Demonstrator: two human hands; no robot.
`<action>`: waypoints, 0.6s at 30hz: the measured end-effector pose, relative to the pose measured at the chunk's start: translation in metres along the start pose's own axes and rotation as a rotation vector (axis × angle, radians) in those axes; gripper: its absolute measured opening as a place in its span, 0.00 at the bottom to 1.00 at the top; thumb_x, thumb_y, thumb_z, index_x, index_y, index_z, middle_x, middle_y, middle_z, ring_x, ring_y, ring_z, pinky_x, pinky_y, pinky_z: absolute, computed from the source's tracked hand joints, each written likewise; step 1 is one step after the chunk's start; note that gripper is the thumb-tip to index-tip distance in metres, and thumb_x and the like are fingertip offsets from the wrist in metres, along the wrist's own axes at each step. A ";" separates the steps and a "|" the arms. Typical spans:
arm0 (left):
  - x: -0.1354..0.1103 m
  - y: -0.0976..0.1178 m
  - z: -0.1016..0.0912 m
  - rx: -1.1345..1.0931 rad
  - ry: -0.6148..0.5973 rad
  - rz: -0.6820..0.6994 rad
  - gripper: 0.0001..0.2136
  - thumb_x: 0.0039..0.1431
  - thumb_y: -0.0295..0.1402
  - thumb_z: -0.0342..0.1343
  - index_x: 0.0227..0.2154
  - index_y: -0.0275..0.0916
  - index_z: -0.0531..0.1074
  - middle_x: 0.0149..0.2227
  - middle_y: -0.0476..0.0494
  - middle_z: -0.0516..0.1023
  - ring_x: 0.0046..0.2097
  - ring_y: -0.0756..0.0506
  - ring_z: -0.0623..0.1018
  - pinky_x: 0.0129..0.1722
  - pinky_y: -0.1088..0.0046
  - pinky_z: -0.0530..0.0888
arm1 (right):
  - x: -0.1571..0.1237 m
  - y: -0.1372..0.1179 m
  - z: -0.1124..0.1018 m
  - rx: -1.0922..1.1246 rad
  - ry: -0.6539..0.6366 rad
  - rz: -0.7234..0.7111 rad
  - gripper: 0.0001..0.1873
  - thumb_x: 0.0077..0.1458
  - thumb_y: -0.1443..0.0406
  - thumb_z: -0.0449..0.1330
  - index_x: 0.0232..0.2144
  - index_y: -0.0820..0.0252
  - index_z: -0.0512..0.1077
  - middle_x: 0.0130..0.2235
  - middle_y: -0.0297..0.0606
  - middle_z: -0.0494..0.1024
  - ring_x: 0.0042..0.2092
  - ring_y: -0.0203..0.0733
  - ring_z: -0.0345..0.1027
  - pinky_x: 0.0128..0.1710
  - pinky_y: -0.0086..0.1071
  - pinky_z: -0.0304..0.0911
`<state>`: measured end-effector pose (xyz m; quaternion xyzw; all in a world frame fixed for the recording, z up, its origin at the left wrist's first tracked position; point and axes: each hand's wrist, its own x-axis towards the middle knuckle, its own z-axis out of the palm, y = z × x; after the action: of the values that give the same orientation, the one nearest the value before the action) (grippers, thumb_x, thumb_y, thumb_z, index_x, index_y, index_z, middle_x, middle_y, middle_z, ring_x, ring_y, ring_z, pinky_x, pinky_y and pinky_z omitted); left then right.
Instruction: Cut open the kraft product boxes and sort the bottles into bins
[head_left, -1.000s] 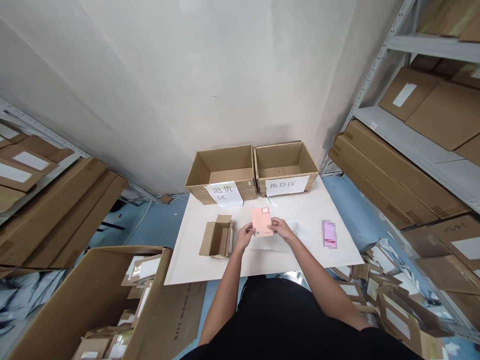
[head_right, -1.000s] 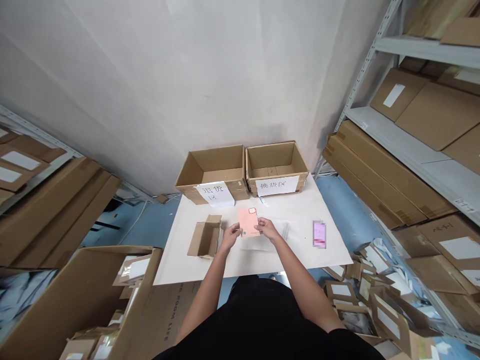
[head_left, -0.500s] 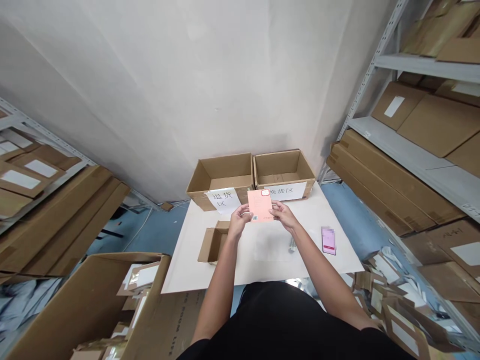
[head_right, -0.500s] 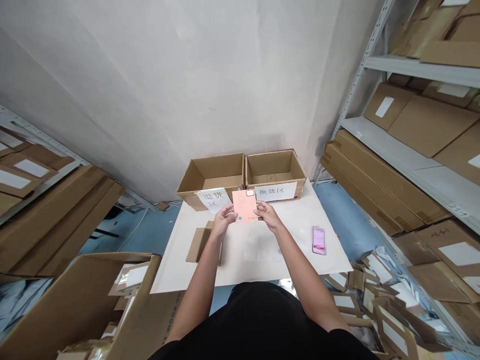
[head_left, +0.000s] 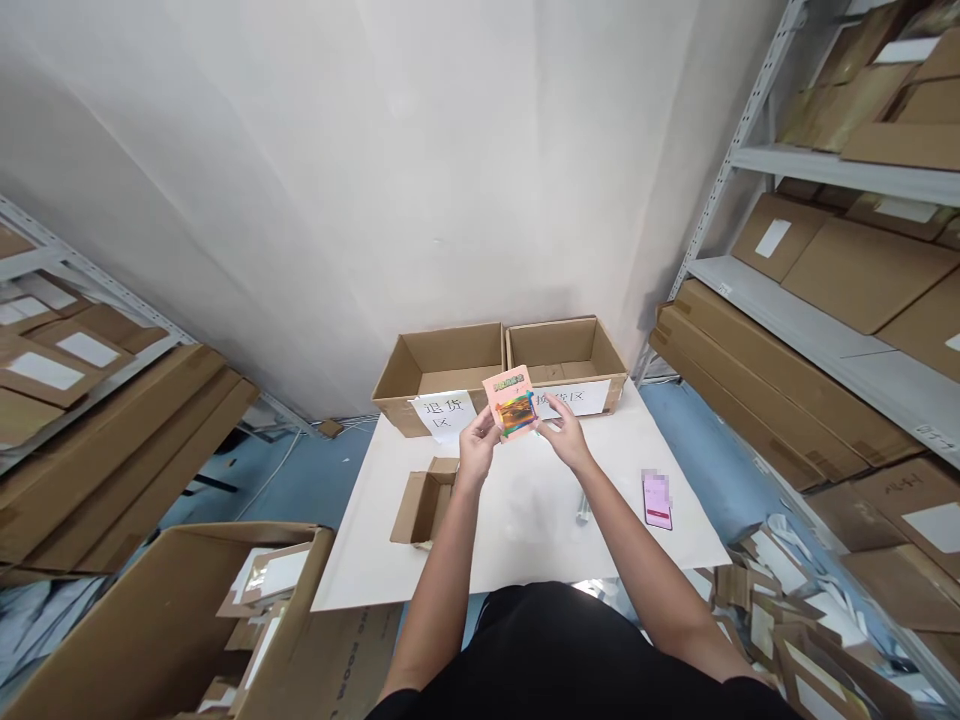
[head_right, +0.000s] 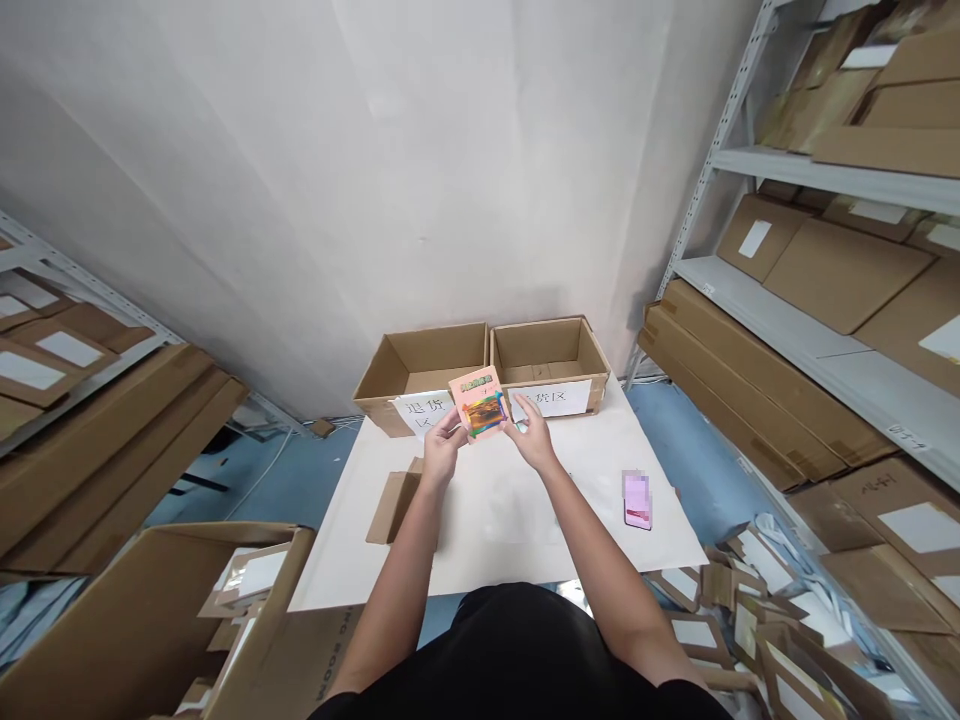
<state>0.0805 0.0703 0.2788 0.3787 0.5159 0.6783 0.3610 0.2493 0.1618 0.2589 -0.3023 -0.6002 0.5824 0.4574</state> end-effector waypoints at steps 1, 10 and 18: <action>0.001 0.002 -0.005 -0.010 -0.022 -0.031 0.36 0.52 0.48 0.72 0.62 0.38 0.76 0.59 0.33 0.81 0.58 0.32 0.80 0.53 0.53 0.81 | 0.002 0.001 -0.001 0.039 0.016 0.034 0.37 0.49 0.52 0.74 0.61 0.51 0.75 0.65 0.46 0.74 0.67 0.57 0.65 0.62 0.51 0.67; -0.002 0.007 -0.003 0.269 0.191 0.087 0.26 0.55 0.45 0.71 0.55 0.42 0.80 0.55 0.35 0.82 0.56 0.36 0.81 0.51 0.58 0.82 | 0.004 -0.008 0.003 0.242 -0.069 0.138 0.32 0.49 0.51 0.74 0.54 0.55 0.77 0.49 0.44 0.85 0.49 0.53 0.81 0.49 0.44 0.75; 0.005 0.008 0.007 0.167 0.024 0.125 0.29 0.60 0.47 0.67 0.62 0.42 0.76 0.62 0.36 0.78 0.61 0.35 0.78 0.55 0.58 0.80 | 0.003 -0.007 0.025 0.119 -0.376 0.029 0.31 0.55 0.51 0.70 0.60 0.46 0.77 0.70 0.39 0.67 0.74 0.54 0.53 0.69 0.50 0.58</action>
<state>0.0836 0.0755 0.2890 0.4309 0.5505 0.6583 0.2792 0.2263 0.1533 0.2684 -0.1692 -0.6351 0.6695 0.3461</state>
